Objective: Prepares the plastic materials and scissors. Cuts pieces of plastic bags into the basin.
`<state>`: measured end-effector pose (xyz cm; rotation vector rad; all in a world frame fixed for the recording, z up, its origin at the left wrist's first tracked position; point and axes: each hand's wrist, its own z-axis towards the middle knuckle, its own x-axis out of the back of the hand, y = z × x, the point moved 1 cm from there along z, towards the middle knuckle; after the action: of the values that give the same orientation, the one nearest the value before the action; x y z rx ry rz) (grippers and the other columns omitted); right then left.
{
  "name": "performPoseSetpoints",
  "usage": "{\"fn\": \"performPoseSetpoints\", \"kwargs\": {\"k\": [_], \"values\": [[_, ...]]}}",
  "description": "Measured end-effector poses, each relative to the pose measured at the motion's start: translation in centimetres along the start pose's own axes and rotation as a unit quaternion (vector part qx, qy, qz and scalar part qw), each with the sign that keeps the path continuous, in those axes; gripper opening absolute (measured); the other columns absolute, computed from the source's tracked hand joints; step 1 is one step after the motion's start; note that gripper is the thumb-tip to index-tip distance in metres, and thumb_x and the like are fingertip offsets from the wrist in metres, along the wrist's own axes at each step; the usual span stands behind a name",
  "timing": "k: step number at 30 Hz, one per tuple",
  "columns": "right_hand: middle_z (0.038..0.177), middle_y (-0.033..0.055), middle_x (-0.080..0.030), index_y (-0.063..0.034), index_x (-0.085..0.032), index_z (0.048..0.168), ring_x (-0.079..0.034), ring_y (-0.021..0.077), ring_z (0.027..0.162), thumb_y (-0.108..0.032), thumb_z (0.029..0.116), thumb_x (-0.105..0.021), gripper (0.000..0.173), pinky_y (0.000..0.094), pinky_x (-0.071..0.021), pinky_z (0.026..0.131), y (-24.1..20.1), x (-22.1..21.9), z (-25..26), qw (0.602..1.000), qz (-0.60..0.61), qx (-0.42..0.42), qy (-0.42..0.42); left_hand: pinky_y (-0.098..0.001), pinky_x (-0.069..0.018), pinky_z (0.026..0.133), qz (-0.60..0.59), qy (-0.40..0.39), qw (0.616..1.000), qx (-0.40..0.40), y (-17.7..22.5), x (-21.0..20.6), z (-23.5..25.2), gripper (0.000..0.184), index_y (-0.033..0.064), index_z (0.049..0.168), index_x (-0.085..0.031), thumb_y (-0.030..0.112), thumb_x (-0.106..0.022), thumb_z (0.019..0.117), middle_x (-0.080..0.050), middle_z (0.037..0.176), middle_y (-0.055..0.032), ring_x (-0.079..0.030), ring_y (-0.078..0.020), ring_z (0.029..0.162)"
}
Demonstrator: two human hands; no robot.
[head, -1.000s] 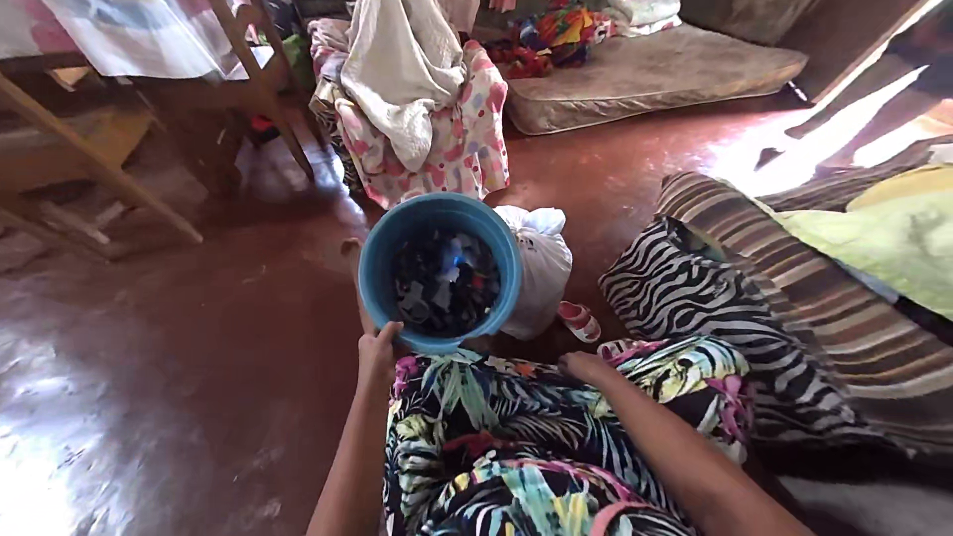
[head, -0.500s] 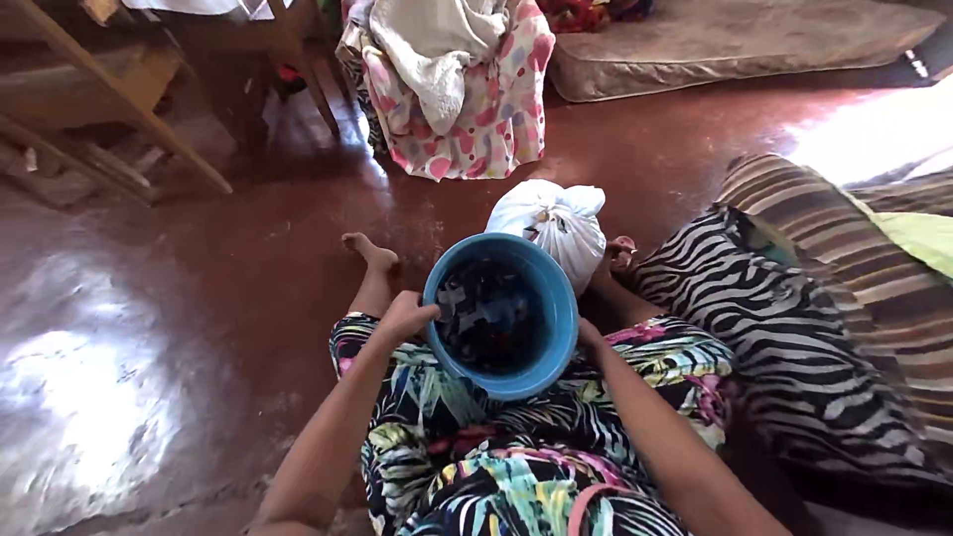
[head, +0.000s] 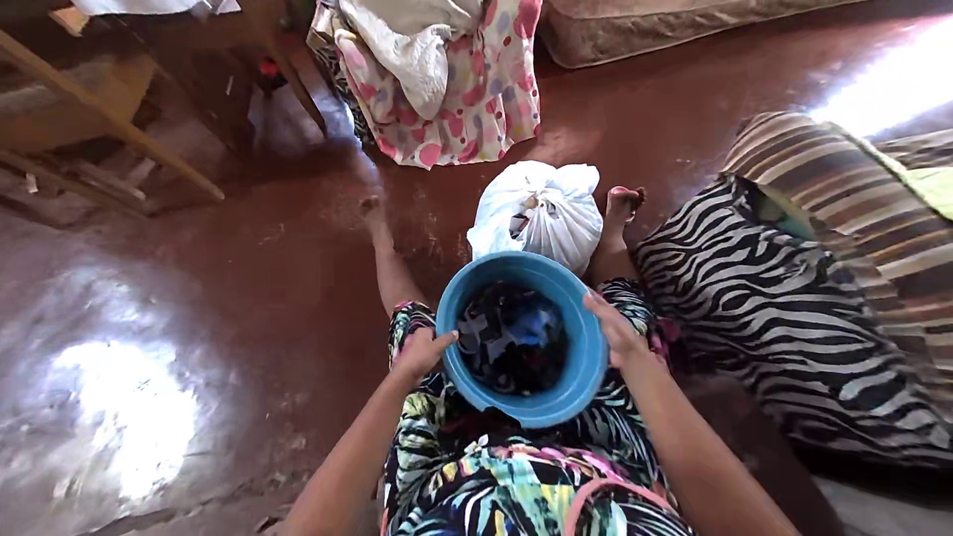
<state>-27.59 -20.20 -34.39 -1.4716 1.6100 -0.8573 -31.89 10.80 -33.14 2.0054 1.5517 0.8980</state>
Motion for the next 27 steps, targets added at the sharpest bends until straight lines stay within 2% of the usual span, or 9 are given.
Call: {"fn": "performPoseSetpoints", "kwargs": {"k": [1,5,9,12,15,19,23,26,27], "values": [[0.128,0.0096,-0.062,-0.0076,-0.039,0.152,-0.065,0.0109,0.107,-0.023,0.1104,-0.036,0.044,0.0297,-0.0567,0.089,-0.9,0.4,-0.8,1.000,0.002,-0.003,0.012,-0.0384,-0.0582,0.084,-0.014,-0.004,1.000,0.001,0.0,-0.7,-1.0,0.036,-0.0076,0.124,-0.059,0.024,-0.052,0.1080,-0.068,0.107,-0.0183,-0.069,-0.0205,0.092],[0.121,0.0069,-0.065,-0.0060,-0.043,0.149,-0.067,0.0083,0.100,-0.021,0.1100,-0.040,0.042,0.0275,-0.0584,0.085,-3.0,1.1,-3.7,1.000,-0.003,-0.007,0.024,-0.0344,-0.0608,0.077,-0.074,0.001,0.997,-0.026,-0.4,-1.9,-5.5,0.031,-0.0081,0.122,-0.059,0.018,-0.053,0.1072,-0.070,0.099,-0.0145,-0.071,-0.0163,0.083],[0.123,0.0042,-0.064,-0.0093,-0.043,0.150,-0.067,0.0071,0.101,-0.019,0.1086,-0.040,0.042,0.0269,-0.0589,0.085,-5.0,1.1,-4.9,0.999,-0.023,0.040,-0.002,-0.0289,-0.0618,0.072,-0.141,0.023,0.988,-0.051,-0.2,-2.1,-9.0,0.024,-0.0067,0.119,-0.060,0.013,-0.054,0.1059,-0.071,0.093,-0.0085,-0.071,-0.0108,0.077],[0.131,-0.0018,-0.062,-0.0194,-0.039,0.156,-0.067,0.0038,0.104,-0.016,0.1056,-0.041,0.050,0.0237,-0.0590,0.086,-7.6,2.3,-5.0,0.991,-0.051,0.124,-0.014,-0.0276,-0.0608,0.072,-0.175,0.027,0.979,-0.105,1.5,-2.9,-10.4,0.042,-0.0046,0.140,-0.047,0.009,-0.058,0.1014,-0.068,0.110,-0.0097,-0.070,-0.0106,0.085],[0.133,-0.0024,-0.062,-0.0173,-0.039,0.156,-0.066,0.0009,0.105,-0.015,0.1078,-0.039,0.049,0.0207,-0.0577,0.088,-8.9,3.1,-5.0,0.985,-0.076,0.153,-0.009,-0.0257,-0.0596,0.073,-0.152,0.045,0.975,-0.153,2.7,-3.9,-10.8,0.060,-0.0027,0.152,-0.035,0.012,-0.060,0.0997,-0.066,0.121,-0.0124,-0.070,-0.0089,0.089],[0.138,0.0018,-0.059,-0.0104,-0.037,0.156,-0.064,0.0017,0.111,-0.013,0.1070,-0.037,0.049,0.0210,-0.0562,0.091,-7.1,2.7,-5.0,0.992,-0.060,0.112,-0.019,-0.0304,-0.0588,0.088,-0.091,0.045,0.984,-0.147,1.9,-3.0,-10.2,0.047,-0.0044,0.147,-0.044,0.019,-0.051,0.1059,-0.066,0.123,-0.0144,-0.069,-0.0109,0.099],[0.142,0.0030,-0.058,-0.0137,-0.039,0.157,-0.064,0.0032,0.114,-0.016,0.1094,-0.036,0.047,0.0224,-0.0550,0.094,-5.1,1.9,-4.0,0.996,-0.066,0.063,-0.005,-0.0278,-0.0598,0.081,-0.087,0.025,0.988,-0.128,1.1,-1.8,-9.7,0.044,-0.0031,0.146,-0.044,0.019,-0.047,0.1075,-0.067,0.117,-0.0112,-0.069,-0.0085,0.093],[0.137,0.0096,-0.059,-0.0073,-0.042,0.153,-0.063,0.0061,0.114,-0.014,0.1068,-0.042,0.046,0.0236,-0.0540,0.094,-5.2,1.3,-3.0,0.978,-0.154,0.134,0.043,-0.0303,-0.0610,0.081,-0.063,0.003,0.991,-0.118,0.9,-1.4,-8.5,0.047,-0.0023,0.147,-0.042,0.018,-0.052,0.1060,-0.065,0.122,-0.0132,-0.070,-0.0116,0.095],[0.140,0.0168,-0.056,-0.0011,-0.042,0.151,-0.059,0.0140,0.121,-0.013,0.1044,-0.047,0.048,0.0292,-0.0511,0.099,-5.3,1.2,-2.7,0.954,-0.214,0.194,0.076,-0.0333,-0.0615,0.083,-0.023,0.004,0.993,-0.112,1.1,-1.5,-8.0,0.049,-0.0019,0.147,-0.043,0.020,-0.054,0.1055,-0.065,0.124,-0.0149,-0.071,-0.0146,0.097]]}}
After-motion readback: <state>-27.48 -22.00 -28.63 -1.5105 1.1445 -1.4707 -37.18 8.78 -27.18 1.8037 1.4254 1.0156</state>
